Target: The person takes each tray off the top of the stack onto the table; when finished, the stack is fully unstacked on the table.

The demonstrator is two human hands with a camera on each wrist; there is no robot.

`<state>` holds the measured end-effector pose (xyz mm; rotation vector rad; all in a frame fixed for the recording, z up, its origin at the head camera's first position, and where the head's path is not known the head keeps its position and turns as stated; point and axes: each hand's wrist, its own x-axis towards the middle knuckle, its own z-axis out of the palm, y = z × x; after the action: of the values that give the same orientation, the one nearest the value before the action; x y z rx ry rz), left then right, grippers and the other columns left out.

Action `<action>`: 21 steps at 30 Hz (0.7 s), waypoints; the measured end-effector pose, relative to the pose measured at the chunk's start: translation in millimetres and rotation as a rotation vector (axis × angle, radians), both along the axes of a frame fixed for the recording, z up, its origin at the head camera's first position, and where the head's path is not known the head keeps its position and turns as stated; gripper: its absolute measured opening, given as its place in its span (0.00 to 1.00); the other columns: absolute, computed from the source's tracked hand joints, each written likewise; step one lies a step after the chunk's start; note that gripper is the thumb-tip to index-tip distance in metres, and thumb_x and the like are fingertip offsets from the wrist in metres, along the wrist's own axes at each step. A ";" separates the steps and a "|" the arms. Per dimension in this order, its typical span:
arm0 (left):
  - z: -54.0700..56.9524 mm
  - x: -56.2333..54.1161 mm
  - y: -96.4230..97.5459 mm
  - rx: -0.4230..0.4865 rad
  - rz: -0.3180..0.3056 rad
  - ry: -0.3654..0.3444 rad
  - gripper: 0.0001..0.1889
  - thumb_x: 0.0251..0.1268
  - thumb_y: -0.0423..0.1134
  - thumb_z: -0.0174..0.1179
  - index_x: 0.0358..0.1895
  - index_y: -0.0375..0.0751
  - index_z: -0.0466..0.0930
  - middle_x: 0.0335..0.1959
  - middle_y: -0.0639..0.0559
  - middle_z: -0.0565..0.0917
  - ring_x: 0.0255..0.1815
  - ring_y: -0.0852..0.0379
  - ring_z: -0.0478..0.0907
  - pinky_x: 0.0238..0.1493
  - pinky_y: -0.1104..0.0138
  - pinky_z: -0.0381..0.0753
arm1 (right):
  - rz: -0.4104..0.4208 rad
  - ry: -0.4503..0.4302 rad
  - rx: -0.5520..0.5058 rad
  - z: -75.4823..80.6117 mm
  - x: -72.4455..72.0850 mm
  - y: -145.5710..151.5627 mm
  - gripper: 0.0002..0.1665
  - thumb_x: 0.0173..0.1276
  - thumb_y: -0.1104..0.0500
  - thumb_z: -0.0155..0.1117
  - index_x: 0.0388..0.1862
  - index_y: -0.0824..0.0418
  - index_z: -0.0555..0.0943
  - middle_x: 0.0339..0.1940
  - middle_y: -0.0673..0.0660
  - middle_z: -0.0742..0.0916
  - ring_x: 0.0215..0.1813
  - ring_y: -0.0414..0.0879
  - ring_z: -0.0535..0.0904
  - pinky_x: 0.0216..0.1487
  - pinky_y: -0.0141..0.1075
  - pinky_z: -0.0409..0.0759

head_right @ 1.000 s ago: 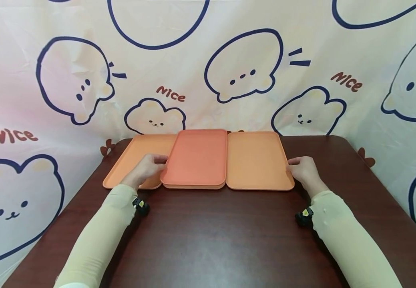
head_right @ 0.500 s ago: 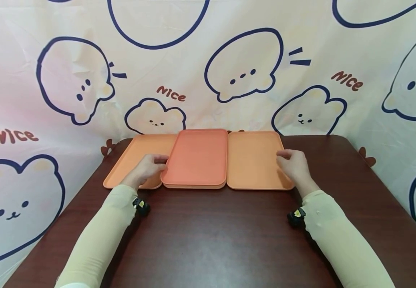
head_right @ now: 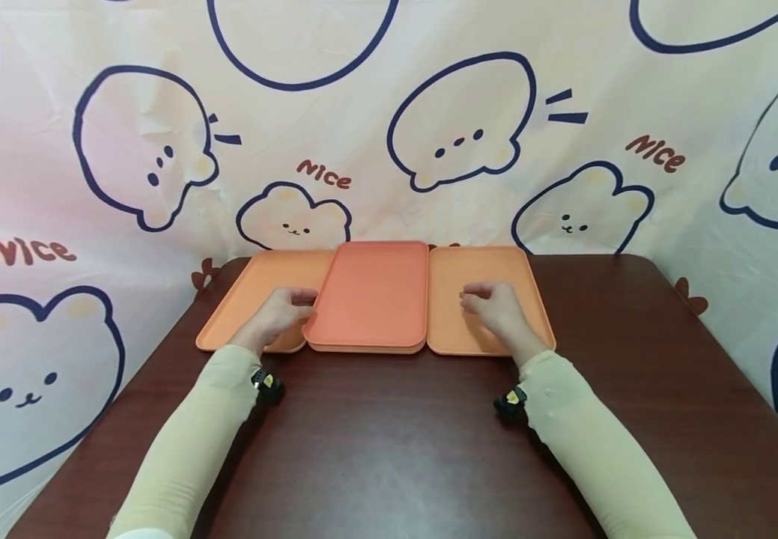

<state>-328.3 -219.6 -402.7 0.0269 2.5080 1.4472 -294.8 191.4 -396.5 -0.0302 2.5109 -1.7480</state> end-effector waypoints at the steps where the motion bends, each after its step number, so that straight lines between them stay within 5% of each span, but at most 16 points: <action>1: 0.2 -0.1 0.0 -0.001 0.000 -0.001 0.26 0.81 0.30 0.57 0.78 0.32 0.71 0.77 0.36 0.76 0.75 0.41 0.75 0.77 0.48 0.76 | 0.008 0.002 -0.010 -0.6 -0.8 -5.0 0.27 0.86 0.61 0.57 0.75 0.76 0.74 0.73 0.74 0.82 0.68 0.60 0.86 0.68 0.42 0.84; 12: -0.8 0.6 0.5 -0.019 -0.010 0.024 0.25 0.81 0.30 0.57 0.77 0.30 0.72 0.75 0.33 0.77 0.75 0.40 0.76 0.77 0.48 0.77 | 0.054 -0.044 -0.056 -8.4 -7.5 -43.5 0.27 0.84 0.62 0.58 0.74 0.77 0.74 0.70 0.76 0.82 0.61 0.55 0.89 0.65 0.41 0.87; 21: -0.6 1.7 0.4 -0.013 -0.003 0.015 0.26 0.81 0.31 0.56 0.78 0.32 0.71 0.75 0.35 0.77 0.75 0.40 0.75 0.78 0.48 0.76 | 0.039 -0.104 0.071 -12.2 -13.6 -64.5 0.27 0.81 0.60 0.63 0.72 0.73 0.78 0.60 0.70 0.88 0.40 0.44 0.89 0.44 0.33 0.89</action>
<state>-326.7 -219.1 -403.2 0.0394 2.5280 1.4353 -308.4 127.0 -408.8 0.0161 2.4788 -1.6024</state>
